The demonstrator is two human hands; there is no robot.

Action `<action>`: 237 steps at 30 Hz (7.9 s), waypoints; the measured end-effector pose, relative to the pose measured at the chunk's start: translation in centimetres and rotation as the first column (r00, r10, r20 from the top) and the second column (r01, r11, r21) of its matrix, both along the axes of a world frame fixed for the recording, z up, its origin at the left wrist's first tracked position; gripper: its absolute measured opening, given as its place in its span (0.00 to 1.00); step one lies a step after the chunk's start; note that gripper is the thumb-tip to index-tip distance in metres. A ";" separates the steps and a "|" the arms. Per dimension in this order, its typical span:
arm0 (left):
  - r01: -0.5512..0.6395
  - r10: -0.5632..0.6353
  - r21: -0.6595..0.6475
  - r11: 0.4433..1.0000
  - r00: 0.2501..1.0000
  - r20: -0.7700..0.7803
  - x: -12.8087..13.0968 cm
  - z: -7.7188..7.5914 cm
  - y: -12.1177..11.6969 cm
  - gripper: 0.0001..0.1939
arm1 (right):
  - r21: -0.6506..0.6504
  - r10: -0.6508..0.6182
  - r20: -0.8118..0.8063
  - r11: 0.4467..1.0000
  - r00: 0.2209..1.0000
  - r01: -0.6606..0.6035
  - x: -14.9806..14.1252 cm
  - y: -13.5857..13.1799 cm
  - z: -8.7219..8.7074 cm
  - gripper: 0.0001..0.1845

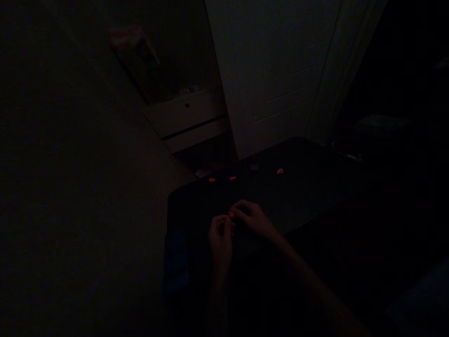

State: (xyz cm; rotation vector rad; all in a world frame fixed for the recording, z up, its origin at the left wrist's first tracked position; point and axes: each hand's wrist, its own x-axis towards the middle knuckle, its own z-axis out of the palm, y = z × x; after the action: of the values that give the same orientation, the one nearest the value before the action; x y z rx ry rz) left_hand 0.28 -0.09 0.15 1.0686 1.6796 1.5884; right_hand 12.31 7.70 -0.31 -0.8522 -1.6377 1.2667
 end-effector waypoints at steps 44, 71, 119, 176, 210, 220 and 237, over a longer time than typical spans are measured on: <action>-0.005 0.005 0.004 1.000 1.000 -0.003 0.1 0.1 0.0 0.13 | 0.000 0.010 0.000 1.000 1.000 -0.010 0.0 -0.1 0.2 0.08; 0.002 -0.002 -0.015 1.000 1.000 -0.003 0.1 0.1 -0.1 0.12 | -0.008 0.015 0.006 1.000 1.000 -0.015 0.1 -0.1 0.5 0.08; -0.013 0.013 -0.001 1.000 1.000 -0.018 -0.2 -0.1 0.0 0.14 | -0.017 0.005 0.001 1.000 1.000 -0.005 0.0 -0.1 0.3 0.08; -0.015 0.015 0.003 1.000 1.000 -0.018 -0.5 -0.5 0.3 0.23 | -0.011 -0.012 -0.007 1.000 1.000 0.012 -0.5 0.0 0.1 0.09; -0.003 0.002 -0.017 1.000 1.000 -0.031 -0.4 -0.7 0.3 0.25 | 0.002 -0.025 -0.008 1.000 1.000 0.025 -0.6 0.1 -0.5 0.09; 0.002 -0.002 -0.002 1.000 1.000 -0.030 -0.4 -0.4 0.2 0.26 | 0.009 -0.024 -0.011 1.000 1.000 0.024 -0.5 0.1 -0.3 0.09; 0.000 -0.001 -0.008 1.000 0.998 -0.055 -0.3 0.0 0.2 0.27 | 0.019 -0.027 0.017 0.999 0.999 0.026 -0.4 0.0 0.0 0.10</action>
State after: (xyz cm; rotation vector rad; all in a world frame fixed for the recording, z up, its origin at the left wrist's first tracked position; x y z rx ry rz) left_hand -0.04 0.12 0.14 1.1177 1.7203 1.5637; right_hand 11.87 7.68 -0.31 -0.8729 -1.6440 1.2271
